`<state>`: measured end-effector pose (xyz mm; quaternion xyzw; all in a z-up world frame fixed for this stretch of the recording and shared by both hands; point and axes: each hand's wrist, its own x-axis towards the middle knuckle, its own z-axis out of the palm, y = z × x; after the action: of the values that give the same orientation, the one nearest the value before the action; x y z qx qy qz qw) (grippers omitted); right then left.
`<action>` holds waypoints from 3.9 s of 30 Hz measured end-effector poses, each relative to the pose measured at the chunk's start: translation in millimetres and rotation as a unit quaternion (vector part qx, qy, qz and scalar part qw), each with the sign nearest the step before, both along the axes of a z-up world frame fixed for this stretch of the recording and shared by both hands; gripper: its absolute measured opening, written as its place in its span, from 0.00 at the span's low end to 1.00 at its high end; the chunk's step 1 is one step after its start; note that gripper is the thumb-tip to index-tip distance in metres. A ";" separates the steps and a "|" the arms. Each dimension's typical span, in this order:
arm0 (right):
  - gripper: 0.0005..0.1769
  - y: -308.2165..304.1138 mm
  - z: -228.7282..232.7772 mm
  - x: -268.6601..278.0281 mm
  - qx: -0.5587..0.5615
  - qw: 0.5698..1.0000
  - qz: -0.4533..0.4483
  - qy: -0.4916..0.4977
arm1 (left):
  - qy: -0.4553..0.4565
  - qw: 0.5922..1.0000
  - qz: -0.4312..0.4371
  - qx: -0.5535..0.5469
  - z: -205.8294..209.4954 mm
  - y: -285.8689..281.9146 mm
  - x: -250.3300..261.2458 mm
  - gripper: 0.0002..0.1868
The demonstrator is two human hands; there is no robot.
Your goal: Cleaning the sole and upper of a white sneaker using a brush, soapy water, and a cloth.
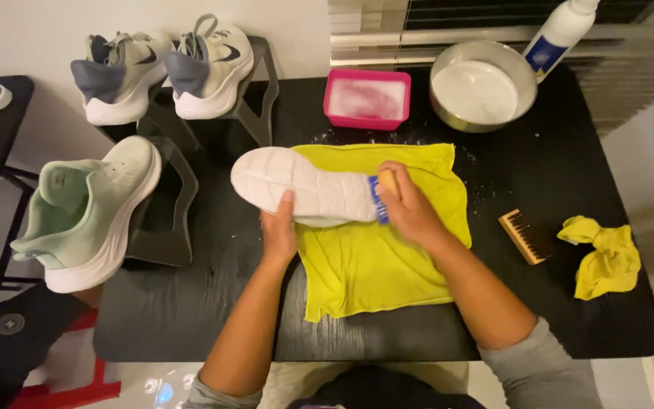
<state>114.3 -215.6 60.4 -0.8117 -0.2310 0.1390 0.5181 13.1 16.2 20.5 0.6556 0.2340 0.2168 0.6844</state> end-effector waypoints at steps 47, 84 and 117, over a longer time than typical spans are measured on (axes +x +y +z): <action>0.19 20.4 29.3 -26.6 0.068 0.997 -0.013 -0.015 | -0.090 0.977 -0.102 0.163 5.8 -30.4 -18.0 0.37; 0.18 10.0 50.3 -48.7 0.027 0.999 -0.020 -0.038 | -0.074 0.972 -0.113 0.192 -0.5 -27.9 -21.3 0.38; 0.19 -5.4 -2.8 7.5 -0.093 0.989 -0.071 -0.088 | -0.125 0.990 -0.059 0.015 10.5 -14.4 -11.9 0.38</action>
<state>121.8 -221.0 57.6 -0.8798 -0.2039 0.0506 0.4264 1.2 1.8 31.0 0.6462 0.1040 0.2596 0.7101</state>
